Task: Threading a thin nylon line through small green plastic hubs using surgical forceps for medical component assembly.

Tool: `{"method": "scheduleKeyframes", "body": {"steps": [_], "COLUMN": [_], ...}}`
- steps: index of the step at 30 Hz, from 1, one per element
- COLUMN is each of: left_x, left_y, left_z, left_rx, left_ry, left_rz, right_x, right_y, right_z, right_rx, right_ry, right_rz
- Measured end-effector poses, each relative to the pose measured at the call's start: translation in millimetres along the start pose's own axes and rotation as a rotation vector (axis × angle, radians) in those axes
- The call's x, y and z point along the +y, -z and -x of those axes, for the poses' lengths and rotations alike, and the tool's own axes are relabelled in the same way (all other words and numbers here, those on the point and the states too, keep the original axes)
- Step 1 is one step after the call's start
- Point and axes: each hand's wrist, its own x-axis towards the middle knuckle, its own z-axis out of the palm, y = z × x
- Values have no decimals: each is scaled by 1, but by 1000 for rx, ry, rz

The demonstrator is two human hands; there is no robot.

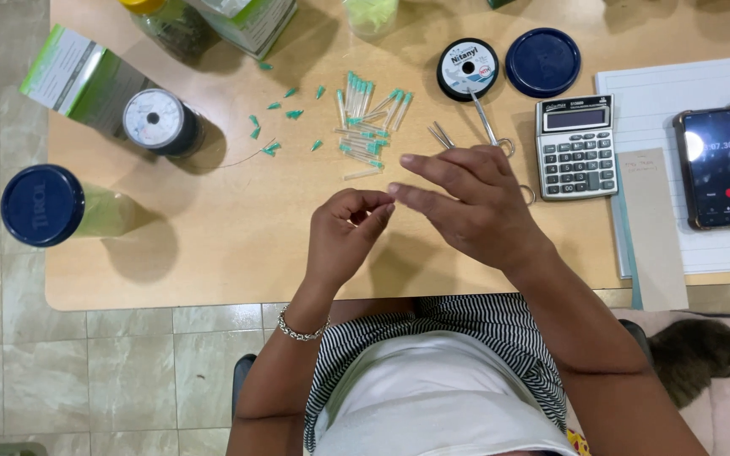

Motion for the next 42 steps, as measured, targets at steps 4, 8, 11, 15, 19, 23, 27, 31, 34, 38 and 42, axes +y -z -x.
{"method": "scheduleKeyframes", "body": {"steps": [4, 8, 11, 15, 19, 23, 27, 31, 34, 38, 42], "left_x": [6, 5, 10, 21, 23, 13, 5, -10, 2, 8, 7], "left_y": [3, 7, 7, 6, 5, -1, -8, -13, -13, -15, -12], "left_z": [14, 21, 19, 9, 4, -1, -8, -14, -14, -20, -20], "left_rx": [2, -147, -223, -273, -351, -372, -370, -408, -429, -261, -161], "left_ry": [-10, 37, 64, 128, 146, 162, 141, 145, 179, 261, 154], "left_rz": [-4, 113, 173, 284, 405, 478, 467, 529, 654, 901, 729], "right_x": [0, 3, 2, 2, 6, 16, 22, 24, 23, 14, 3], "right_y": [-4, -6, -3, 4, 10, 7, -4, -1, 3, -3, 4], "right_z": [1, 9, 12, 7, 0, 4, 12, 9, 7, 21, 17], "right_rx": [-83, -98, -110, -98, -83, -84, -54, -64, -59, -120, -166], "right_ry": [51, 50, 62, 91, 55, 27, 12, -30, -97, -116, -34], "right_rz": [36, -11, -16, 22, -30, -116, -85, -117, -182, -178, -172]}}
